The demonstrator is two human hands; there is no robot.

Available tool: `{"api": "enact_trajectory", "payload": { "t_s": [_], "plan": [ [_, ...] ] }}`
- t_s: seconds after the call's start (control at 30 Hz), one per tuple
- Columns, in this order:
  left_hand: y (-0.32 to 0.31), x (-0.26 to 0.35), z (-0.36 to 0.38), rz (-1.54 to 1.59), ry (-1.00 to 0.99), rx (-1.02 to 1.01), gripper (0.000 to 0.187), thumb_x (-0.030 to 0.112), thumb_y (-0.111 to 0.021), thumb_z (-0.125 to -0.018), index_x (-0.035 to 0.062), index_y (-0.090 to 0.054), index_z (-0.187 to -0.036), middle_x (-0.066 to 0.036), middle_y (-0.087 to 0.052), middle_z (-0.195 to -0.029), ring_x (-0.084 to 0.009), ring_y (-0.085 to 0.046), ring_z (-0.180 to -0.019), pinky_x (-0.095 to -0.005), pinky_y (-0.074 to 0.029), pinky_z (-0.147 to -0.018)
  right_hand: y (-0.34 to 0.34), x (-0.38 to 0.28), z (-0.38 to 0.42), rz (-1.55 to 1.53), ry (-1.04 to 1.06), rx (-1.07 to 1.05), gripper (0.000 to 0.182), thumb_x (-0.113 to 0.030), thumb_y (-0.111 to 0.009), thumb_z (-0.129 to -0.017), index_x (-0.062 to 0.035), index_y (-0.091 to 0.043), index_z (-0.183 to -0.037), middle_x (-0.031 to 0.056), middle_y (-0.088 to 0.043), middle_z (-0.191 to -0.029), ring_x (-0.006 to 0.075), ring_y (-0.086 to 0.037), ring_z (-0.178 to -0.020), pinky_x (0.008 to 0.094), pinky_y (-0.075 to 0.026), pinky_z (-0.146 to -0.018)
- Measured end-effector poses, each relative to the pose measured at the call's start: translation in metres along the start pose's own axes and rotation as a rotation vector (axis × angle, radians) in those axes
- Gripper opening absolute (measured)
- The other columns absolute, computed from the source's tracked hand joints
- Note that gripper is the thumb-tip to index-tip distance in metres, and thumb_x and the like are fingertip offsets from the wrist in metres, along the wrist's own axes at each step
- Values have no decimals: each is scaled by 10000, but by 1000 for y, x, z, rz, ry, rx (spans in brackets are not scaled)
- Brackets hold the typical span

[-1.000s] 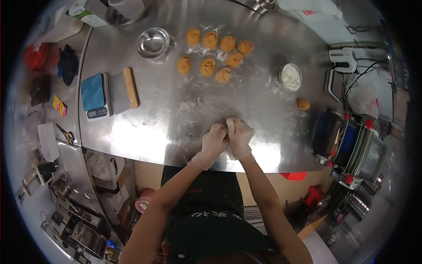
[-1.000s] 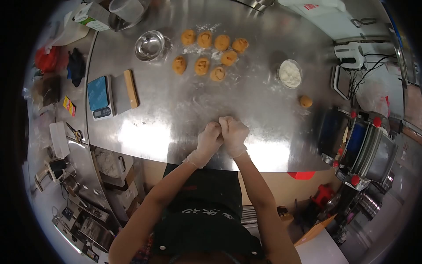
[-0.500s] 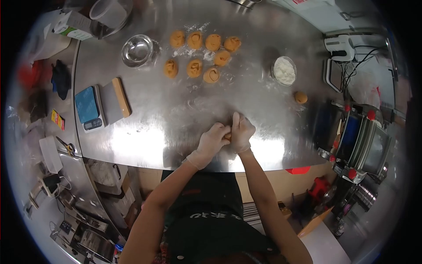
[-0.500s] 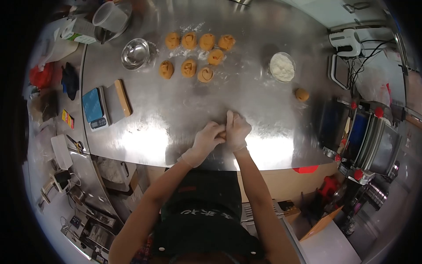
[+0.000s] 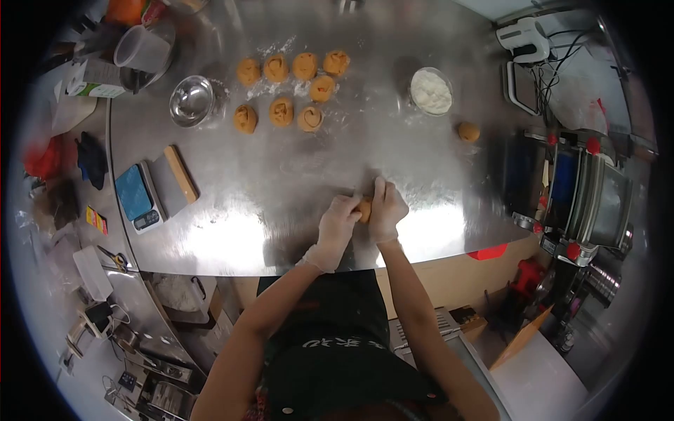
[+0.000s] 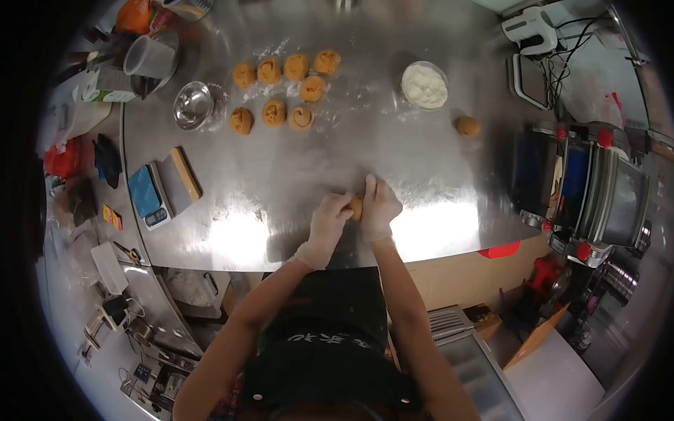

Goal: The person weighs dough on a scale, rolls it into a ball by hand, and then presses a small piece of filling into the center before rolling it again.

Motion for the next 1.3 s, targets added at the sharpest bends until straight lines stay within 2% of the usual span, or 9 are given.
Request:
{"api": "enact_trajectory", "payload": {
  "t_s": [0.13, 0.23, 0.3, 0.53, 0.63, 0.73, 0.97, 1.1, 1.3],
  "plan": [
    [-13, 22, 13, -130, -101, -174, 520, 72, -729, -826, 162, -625, -1328, -93, -632, -1118, -271, -657, -1005, -369, -550, -823, -7, 34, 36, -293, -661, -216, 125, -175, -662, -943, -61, -686, -988, 99, -691, -862, 288, -668, -717, 392, -528, -618],
    [-15, 22, 16, -85, -108, -189, 596, 56, -738, -815, 172, -590, -1380, -96, -614, -1158, -271, -655, -1007, -365, -552, -827, 4, 21, 30, 8, -216, 54, 147, -189, -653, -964, -50, -701, -954, 114, -701, -846, 286, -678, -694, 390, -538, -635],
    [-4, 18, 4, 30, 97, -162, 625, 57, -737, -816, 200, -575, -1403, -86, -605, -1182, -267, -652, -1016, -366, -555, -830, -1, 29, 31, -2, -252, 40, 155, -198, -645, -975, -52, -698, -974, 110, -692, -826, 280, -682, -715, 392, -539, -637],
    [-27, 35, 28, -235, -243, -363, 621, 79, -731, -818, 204, -566, -1403, -79, -592, -1230, -295, -614, -1110, -407, -547, -889, 4, 45, 67, -396, -757, -154, 187, -220, -629, -1000, -45, -693, -989, 118, -697, -837, 302, -688, -744, 401, -556, -665],
    [-28, 30, 27, -179, -65, -316, 650, 76, -741, -801, 216, -563, -1410, -82, -591, -1238, -303, -613, -1117, -414, -548, -896, 14, 36, 54, 84, -358, 43, 229, -228, -605, -1024, -22, -695, -977, 127, -705, -842, 284, -696, -729, 384, -557, -660],
    [-25, 24, 28, -109, 82, -328, 675, 58, -741, -795, 220, -558, -1424, -91, -591, -1243, -310, -612, -1125, -416, -548, -908, 4, 48, 62, -115, -645, -116, 249, -243, -590, -1035, -16, -685, -999, 128, -698, -844, 293, -696, -720, 382, -550, -639],
    [33, 24, -27, -127, -164, -80, 716, -6, -727, -789, 222, -554, -1446, -110, -598, -1248, -304, -617, -1133, -396, -539, -937, -23, -31, -24, -263, -300, -148, 195, -217, -616, -1012, -39, -690, -980, 146, -694, -784, 335, -686, -664, 408, -535, -570],
    [56, 21, -35, 162, 176, -95, 615, -8, -729, -787, 158, -616, -1368, -120, -594, -1275, -319, -615, -1132, -401, -527, -943, -31, -29, -26, -45, -58, 144, 180, -232, -634, -999, -69, -704, -973, 169, -686, -774, 345, -675, -638, 418, -530, -565],
    [36, 20, -22, -117, -136, -194, 566, 0, -697, -821, 132, -611, -1364, -136, -605, -1262, -329, -604, -1162, -414, -506, -968, -22, -21, -12, -123, -390, -151, 197, -233, -631, -1000, -61, -705, -939, 143, -699, -783, 337, -662, -630, 427, -520, -584]
  ]
}}
Point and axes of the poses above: each hand's wrist, its own z-axis away from the middle knuckle, its own y-axis out of the back of the hand, x = y × z, the point moved 9 cm from there along -z, towards the middle knuckle
